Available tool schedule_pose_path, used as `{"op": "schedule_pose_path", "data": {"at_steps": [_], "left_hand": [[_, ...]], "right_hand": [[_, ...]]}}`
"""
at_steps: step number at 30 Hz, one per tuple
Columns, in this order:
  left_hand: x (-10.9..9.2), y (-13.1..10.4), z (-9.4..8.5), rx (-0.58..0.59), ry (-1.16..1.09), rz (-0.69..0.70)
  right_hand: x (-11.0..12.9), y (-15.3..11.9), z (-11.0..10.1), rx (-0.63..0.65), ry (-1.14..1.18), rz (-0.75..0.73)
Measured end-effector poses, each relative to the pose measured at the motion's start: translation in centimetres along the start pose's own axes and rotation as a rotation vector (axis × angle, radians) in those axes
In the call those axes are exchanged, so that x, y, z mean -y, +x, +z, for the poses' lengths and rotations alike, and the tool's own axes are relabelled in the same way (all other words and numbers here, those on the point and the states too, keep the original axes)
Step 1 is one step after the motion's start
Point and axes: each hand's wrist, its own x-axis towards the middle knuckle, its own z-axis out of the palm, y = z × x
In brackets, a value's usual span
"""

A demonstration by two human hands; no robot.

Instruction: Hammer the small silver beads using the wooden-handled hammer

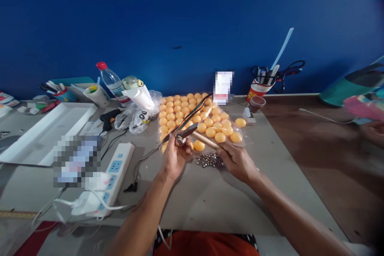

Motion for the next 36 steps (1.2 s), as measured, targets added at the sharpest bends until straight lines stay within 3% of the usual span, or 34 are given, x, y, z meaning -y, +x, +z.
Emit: {"op": "schedule_pose_path", "data": {"at_steps": [4, 13, 23, 36], "left_hand": [[-0.1, 0.0, 0.0, 0.014, -0.017, 0.041], [-0.3, -0.3, 0.4, -0.001, 0.045, 0.090], [0.1, -0.6, 0.4, 0.061, 0.106, 0.136], [0.2, -0.6, 0.7, 0.047, 0.147, 0.123]], "right_hand": [[-0.4, 0.1, -0.1, -0.023, -0.034, 0.034], [-2.7, 0.9, 0.8, -0.233, -0.156, 0.098], [-3.1, 1.0, 1.9, -0.218, -0.369, 0.143], [-3.2, 1.4, 2.5, -0.232, -0.511, 0.086]]}}
